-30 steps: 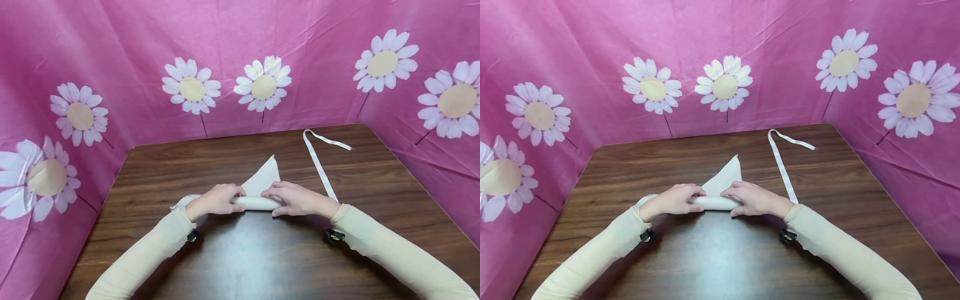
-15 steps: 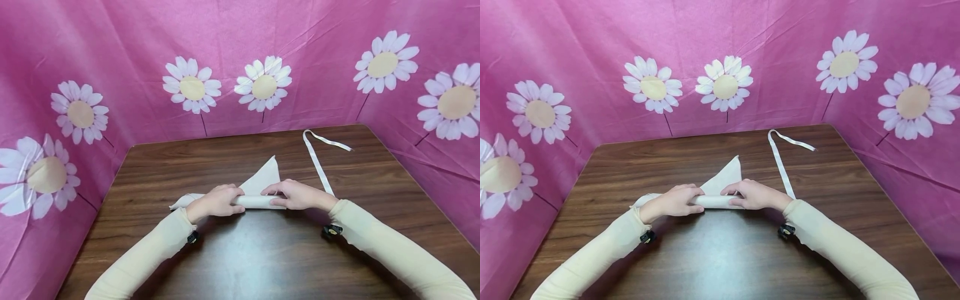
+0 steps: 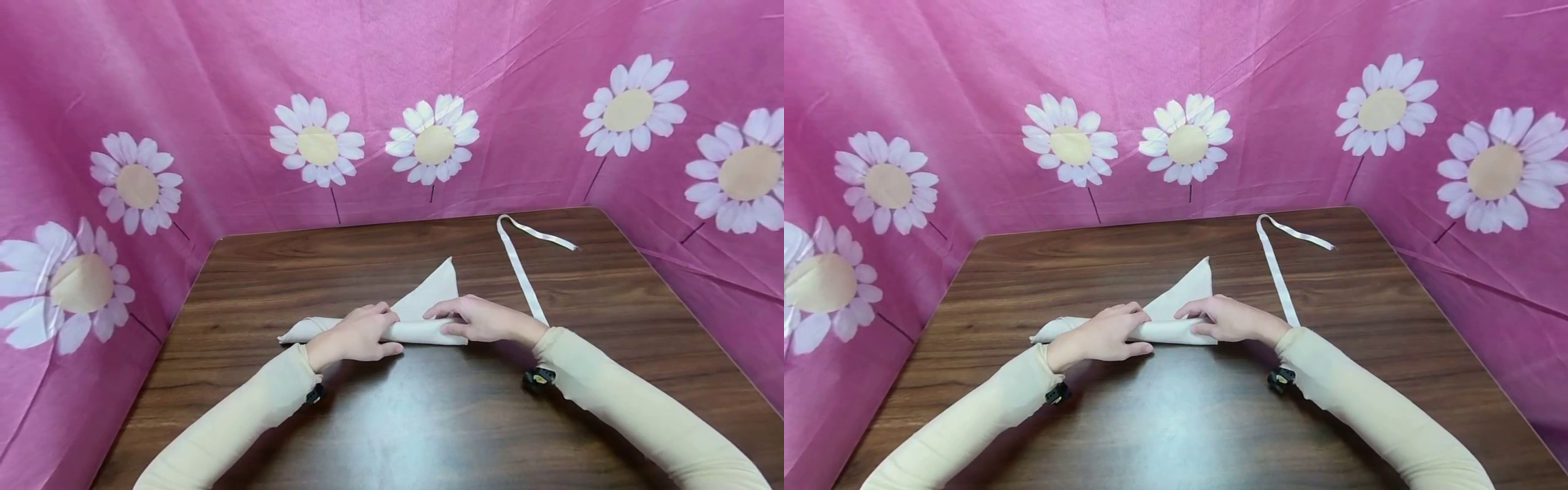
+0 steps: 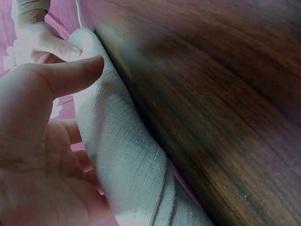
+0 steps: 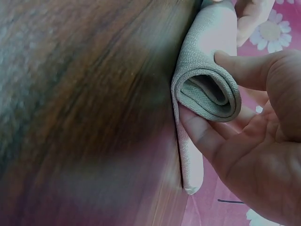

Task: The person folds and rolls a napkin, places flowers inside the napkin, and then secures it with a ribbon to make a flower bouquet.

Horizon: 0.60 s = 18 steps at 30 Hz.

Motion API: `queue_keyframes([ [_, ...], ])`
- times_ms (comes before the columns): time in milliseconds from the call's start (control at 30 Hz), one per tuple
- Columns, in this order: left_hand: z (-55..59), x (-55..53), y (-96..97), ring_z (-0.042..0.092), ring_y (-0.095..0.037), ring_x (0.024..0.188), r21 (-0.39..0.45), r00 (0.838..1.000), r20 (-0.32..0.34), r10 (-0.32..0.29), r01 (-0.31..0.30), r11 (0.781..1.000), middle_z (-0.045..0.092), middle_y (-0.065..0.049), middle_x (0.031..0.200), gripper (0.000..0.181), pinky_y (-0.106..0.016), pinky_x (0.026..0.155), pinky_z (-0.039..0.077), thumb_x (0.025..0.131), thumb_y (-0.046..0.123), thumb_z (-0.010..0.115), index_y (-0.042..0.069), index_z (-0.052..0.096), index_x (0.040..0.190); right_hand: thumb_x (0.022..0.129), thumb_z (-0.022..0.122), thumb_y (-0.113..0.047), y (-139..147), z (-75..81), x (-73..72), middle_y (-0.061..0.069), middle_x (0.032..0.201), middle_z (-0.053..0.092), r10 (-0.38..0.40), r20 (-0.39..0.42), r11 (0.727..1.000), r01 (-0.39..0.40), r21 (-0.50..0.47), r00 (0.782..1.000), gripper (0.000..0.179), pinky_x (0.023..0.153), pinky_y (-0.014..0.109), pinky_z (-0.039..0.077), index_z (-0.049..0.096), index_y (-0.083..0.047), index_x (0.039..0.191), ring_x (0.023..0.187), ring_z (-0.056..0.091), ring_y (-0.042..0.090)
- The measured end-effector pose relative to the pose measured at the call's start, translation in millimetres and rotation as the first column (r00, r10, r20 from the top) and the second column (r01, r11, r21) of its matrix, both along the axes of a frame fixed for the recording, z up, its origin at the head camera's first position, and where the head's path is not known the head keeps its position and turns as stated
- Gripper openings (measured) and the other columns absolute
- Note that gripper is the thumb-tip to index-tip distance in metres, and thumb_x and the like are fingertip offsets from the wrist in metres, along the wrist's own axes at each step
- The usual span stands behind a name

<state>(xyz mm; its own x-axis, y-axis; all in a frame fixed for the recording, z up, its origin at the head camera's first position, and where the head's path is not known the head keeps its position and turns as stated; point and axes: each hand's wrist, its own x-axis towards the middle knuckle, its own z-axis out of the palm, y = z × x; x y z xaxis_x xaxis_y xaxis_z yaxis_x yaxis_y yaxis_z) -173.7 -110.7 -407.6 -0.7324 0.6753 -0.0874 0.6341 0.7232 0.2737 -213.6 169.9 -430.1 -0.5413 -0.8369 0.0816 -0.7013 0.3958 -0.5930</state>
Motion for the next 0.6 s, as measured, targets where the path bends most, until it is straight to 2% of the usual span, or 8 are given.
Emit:
queue_keyframes([
  [133, -0.2, -0.1, 1.0, 0.056, -0.020, 0.088, 0.018, 1.000, -0.009, 0.003, -0.003, 1.000, 0.059, -0.003, 0.104, 0.033, -0.038, 0.080, 0.048, 0.096, 0.037, 0.069, 0.010, 0.068, 0.114, 0.098, 0.066, -0.008, -0.7, -0.8, -0.5, 0.002, 0.123, 0.068, -0.016, 0.020, 1.000, 0.016, 0.005, 1.000, 0.031, 0.091, 0.035, 0.050, 0.065, -0.009, 0.129, 0.104, 0.061, 0.012],
  [300, -2.7, 0.1, 1.1, 0.058, -0.021, 0.089, 0.032, 0.999, -0.033, -0.003, 0.004, 0.999, 0.062, -0.003, 0.101, 0.027, -0.038, 0.081, 0.049, 0.102, 0.033, 0.059, 0.010, 0.070, 0.111, 0.096, 0.069, -0.007, -5.2, -2.5, 0.5, -0.003, 0.106, 0.068, -0.019, 0.051, 0.999, 0.021, -0.041, 0.999, 0.020, 0.083, 0.034, 0.049, 0.063, -0.012, 0.115, 0.092, 0.059, 0.012],
  [400, -3.7, -0.6, 2.2, 0.060, -0.022, 0.091, 0.035, 0.999, -0.044, 0.013, -0.011, 0.999, 0.063, -0.005, 0.100, 0.027, -0.040, 0.083, 0.049, 0.104, 0.031, 0.056, 0.010, 0.071, 0.112, 0.095, 0.072, -0.007, -6.5, -4.0, 0.5, -0.004, 0.099, 0.068, -0.039, 0.060, 0.997, 0.043, -0.068, 0.997, 0.018, 0.080, 0.033, 0.048, 0.062, -0.012, 0.109, 0.089, 0.058, 0.012],
  [600, -3.3, -4.7, 6.2, 0.066, -0.027, 0.098, 0.093, 0.997, -0.045, 0.058, -0.053, 0.994, 0.068, -0.009, 0.106, 0.028, -0.046, 0.086, 0.051, 0.104, 0.027, 0.056, 0.006, 0.068, 0.119, 0.097, 0.067, -0.006, -3.2, -3.3, -0.5, -0.006, 0.095, 0.071, -0.155, 0.064, 0.987, 0.157, -0.032, 0.986, 0.011, 0.075, 0.029, 0.048, 0.071, -0.012, 0.105, 0.081, 0.057, 0.011],
])
